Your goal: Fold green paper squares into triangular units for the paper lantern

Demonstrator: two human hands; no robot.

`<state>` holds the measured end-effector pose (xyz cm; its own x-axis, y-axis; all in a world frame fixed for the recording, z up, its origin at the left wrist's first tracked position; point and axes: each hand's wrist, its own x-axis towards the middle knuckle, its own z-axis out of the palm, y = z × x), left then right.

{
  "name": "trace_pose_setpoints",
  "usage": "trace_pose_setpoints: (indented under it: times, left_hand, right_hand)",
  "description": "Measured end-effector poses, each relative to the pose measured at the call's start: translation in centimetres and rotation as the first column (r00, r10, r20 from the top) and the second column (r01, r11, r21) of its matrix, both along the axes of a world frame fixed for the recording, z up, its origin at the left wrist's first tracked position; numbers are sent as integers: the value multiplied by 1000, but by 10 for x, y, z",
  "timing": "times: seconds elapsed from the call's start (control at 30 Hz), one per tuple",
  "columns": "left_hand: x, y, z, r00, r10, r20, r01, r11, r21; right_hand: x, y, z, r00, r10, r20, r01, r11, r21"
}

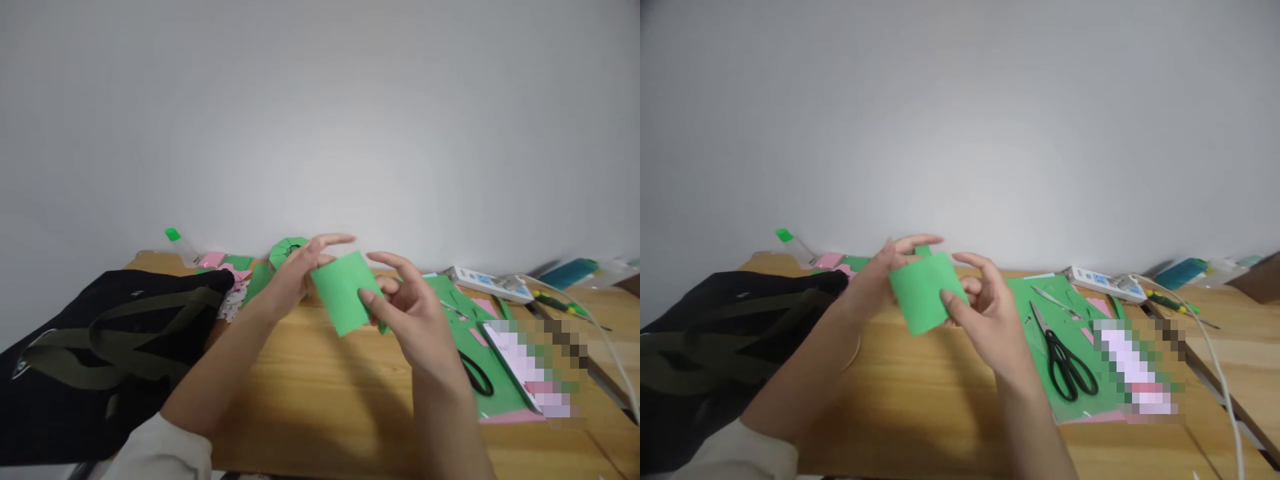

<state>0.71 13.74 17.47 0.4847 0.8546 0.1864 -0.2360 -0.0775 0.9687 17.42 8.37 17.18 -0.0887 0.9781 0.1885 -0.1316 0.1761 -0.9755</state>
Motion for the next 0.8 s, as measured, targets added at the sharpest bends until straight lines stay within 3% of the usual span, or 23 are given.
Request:
trace_pose_setpoints:
  times: [0.1, 0.17, 0.23, 0.37, 0.47, 0.53, 0.8]
  left_hand:
    - [8, -12, -11, 972, 225, 66, -224, 974, -21]
    - [13, -22, -14, 925, 374, 68, -376, 926, 33]
    - [15, -30, -16, 892, 449, 54, -451, 890, 64]
    - [12, -37, -18, 887, 461, -21, -458, 885, 84]
    - [8, -37, -20, 883, 469, -40, -459, 877, 142]
    - [7, -37, -21, 875, 483, -46, -466, 863, 193]
    - [3, -39, -20, 900, 429, -82, -400, 886, 236]
  right_hand:
    - [-5, -2, -6, 973, -230, -25, 231, 969, 87]
    - [-7, -4, -10, 960, -281, 4, 279, 954, 112]
    - [-8, -5, -14, 960, -274, 54, 266, 955, 130]
    - [-1, -8, -16, 927, -292, 236, 207, 922, 327]
    - [8, -8, -13, 861, -287, 420, 60, 877, 476]
    - [12, -7, -10, 818, -276, 506, -25, 861, 509]
    - [18, -2, -7, 673, -385, 632, -169, 751, 639]
